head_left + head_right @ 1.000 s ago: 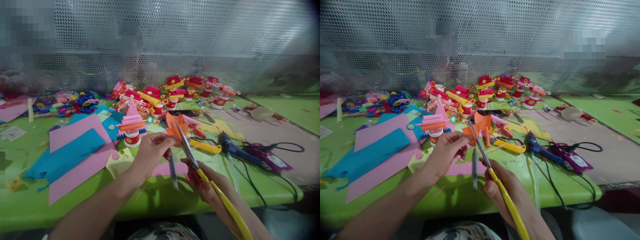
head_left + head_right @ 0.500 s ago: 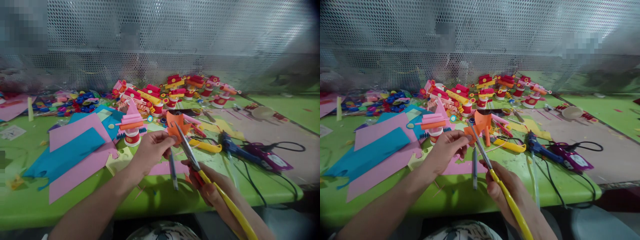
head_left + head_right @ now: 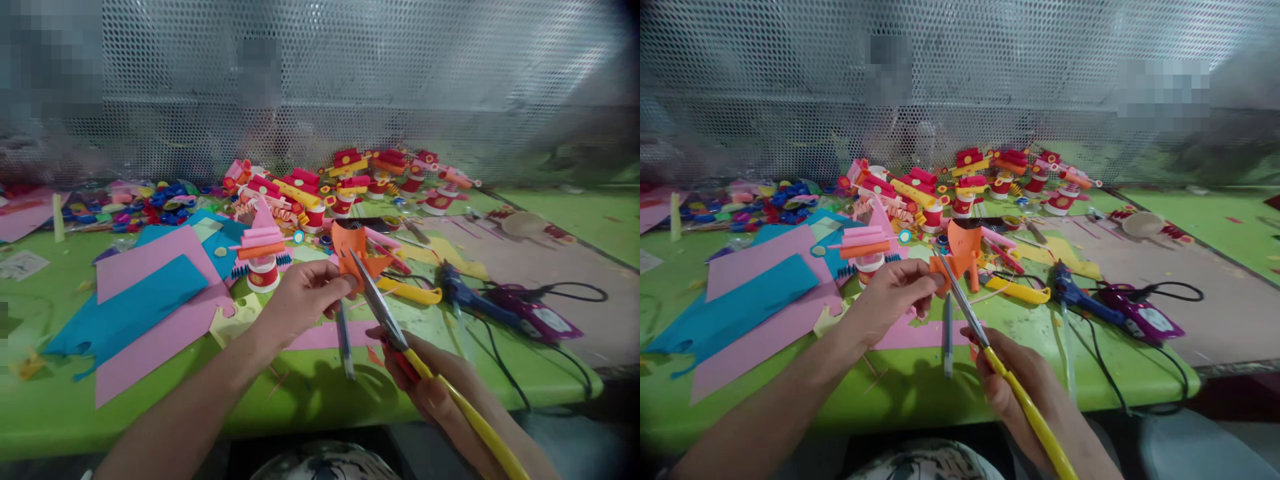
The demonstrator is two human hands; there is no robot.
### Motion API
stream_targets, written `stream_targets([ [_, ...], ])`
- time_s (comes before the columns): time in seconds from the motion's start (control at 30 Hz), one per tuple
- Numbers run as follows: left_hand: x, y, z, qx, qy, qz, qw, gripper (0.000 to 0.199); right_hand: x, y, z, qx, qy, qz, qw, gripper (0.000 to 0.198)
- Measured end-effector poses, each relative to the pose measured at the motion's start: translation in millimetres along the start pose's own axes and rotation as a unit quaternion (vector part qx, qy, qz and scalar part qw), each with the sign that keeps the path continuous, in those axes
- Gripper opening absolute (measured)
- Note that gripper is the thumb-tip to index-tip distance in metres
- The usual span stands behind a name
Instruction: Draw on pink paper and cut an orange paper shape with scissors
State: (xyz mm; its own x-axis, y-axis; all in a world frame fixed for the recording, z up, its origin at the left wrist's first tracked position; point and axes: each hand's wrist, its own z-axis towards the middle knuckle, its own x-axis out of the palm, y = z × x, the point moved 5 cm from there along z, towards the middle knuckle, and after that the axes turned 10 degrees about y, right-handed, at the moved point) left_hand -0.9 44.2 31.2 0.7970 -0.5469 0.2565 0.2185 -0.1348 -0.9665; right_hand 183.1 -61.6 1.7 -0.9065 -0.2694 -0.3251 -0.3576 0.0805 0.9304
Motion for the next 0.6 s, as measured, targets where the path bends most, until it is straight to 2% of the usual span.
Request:
stream_targets([
  [0.37,-3.8,0.2,1.2,0.0,0.059,0.058,0.997,0.02,-1.2,1.3,-5.3,0.003,0.005,0.014,1.0,0.08],
  [0.6,-8.1,-2.8,-1.7,-0.034,0.068,0.058,0.995,0.026,-0.6,0.3,-6.7,0.02,0.045,-0.002,0.999,0.094],
])
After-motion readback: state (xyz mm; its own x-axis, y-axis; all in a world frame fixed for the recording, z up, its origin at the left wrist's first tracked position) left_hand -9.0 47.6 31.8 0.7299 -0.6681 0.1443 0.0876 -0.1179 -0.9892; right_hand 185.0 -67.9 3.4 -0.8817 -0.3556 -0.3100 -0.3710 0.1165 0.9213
